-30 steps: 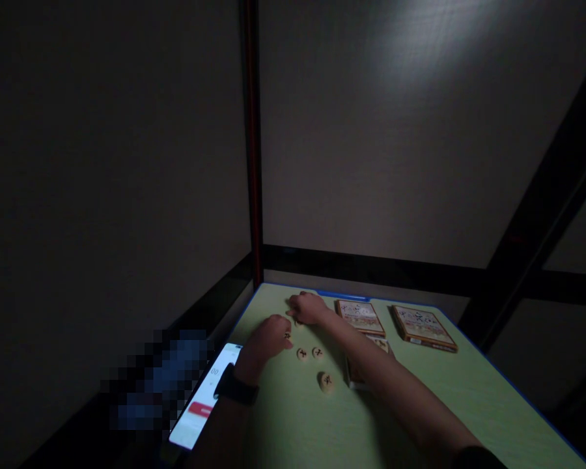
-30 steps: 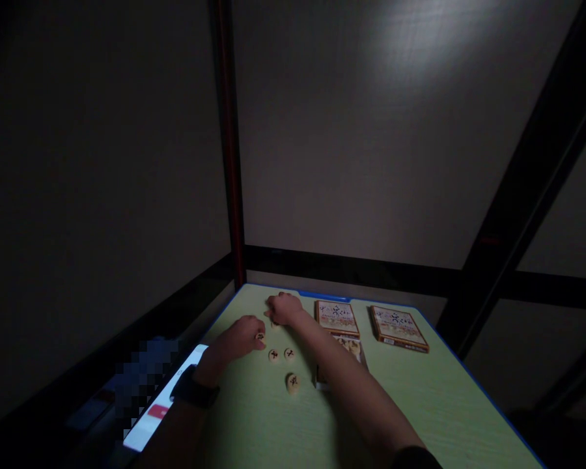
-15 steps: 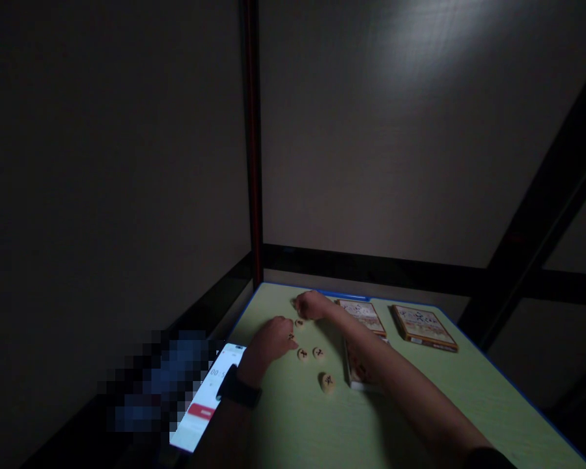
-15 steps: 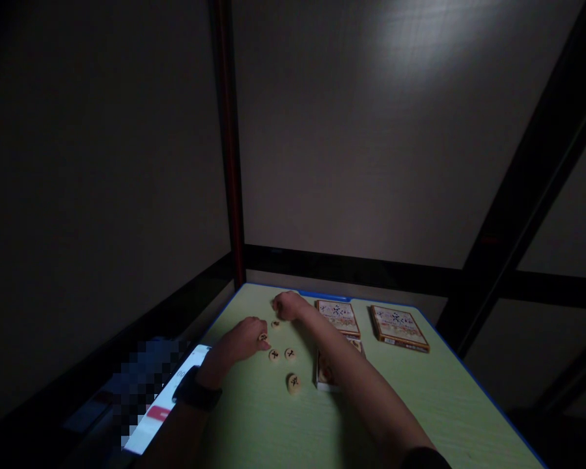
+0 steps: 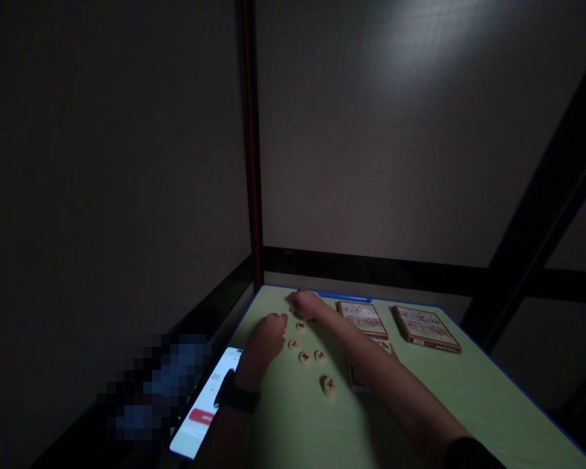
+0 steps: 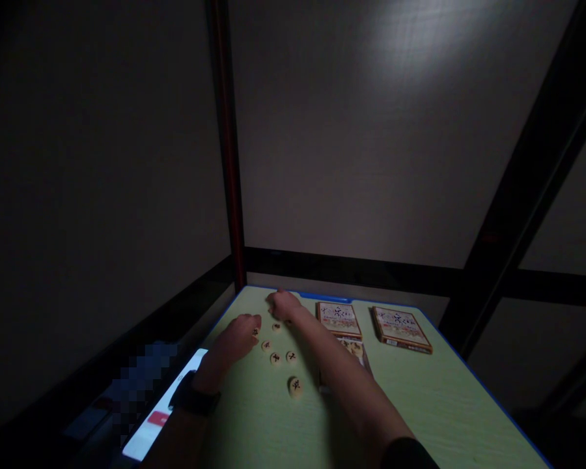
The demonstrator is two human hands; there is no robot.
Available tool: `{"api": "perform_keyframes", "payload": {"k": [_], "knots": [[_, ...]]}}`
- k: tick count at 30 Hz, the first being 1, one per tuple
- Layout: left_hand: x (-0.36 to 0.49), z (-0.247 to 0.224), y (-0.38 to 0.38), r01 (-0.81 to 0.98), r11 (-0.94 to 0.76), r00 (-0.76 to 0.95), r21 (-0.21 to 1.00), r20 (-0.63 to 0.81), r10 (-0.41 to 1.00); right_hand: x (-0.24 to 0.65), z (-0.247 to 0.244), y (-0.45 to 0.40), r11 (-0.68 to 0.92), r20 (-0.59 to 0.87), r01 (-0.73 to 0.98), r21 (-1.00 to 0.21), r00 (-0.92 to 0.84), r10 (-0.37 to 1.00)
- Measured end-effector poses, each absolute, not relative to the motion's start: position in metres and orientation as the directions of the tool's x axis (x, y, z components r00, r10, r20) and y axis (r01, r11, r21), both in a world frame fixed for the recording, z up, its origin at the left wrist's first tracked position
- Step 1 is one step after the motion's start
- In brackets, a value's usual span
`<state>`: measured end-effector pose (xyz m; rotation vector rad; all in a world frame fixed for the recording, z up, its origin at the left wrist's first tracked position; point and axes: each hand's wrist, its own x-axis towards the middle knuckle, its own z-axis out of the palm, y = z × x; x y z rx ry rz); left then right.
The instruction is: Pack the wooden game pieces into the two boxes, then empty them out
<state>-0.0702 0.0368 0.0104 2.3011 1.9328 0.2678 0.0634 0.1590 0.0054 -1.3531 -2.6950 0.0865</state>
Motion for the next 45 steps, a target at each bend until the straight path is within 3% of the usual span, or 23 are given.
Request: {"api": "perform_keyframes", "payload": {"k": [11, 17, 27, 35, 41, 45], "knots": [[-0.071, 0.005, 0.048, 0.884, -0.321, 0.299, 0.339, 0.115, 0.947, 0.098, 0.023, 0.126, 0.694, 0.116, 0.716, -0.075, -0.685, 0.720], [-0.066, 0.005, 0.044, 0.881, -0.365, 0.349, 0.301, 0.105, 0.931, 0.149, 0.010, 0.090, 0.747, 0.059, 0.662, -0.061, -0.745, 0.664], [-0.057, 0.012, 0.046, 0.935, -0.273, 0.270, 0.227, 0.043, 0.962, 0.156, 0.003, 0.080, 0.770, 0.125, 0.603, -0.209, -0.764, 0.632], [-0.052, 0.019, 0.049, 0.907, -0.286, 0.241, 0.310, 0.175, 0.955, 0.143, 0.002, 0.062, 0.847, 0.142, 0.481, -0.225, -0.844, 0.517], [-0.048, 0.016, 0.047, 0.833, -0.369, 0.263, 0.412, 0.292, 0.920, 0.135, 0.005, 0.047, 0.818, 0.174, 0.554, -0.158, -0.800, 0.575], [-0.045, 0.014, 0.044, 0.748, -0.415, 0.259, 0.518, 0.349, 0.901, 0.158, 0.017, 0.033, 0.751, 0.251, 0.603, -0.270, -0.709, 0.659]]}}
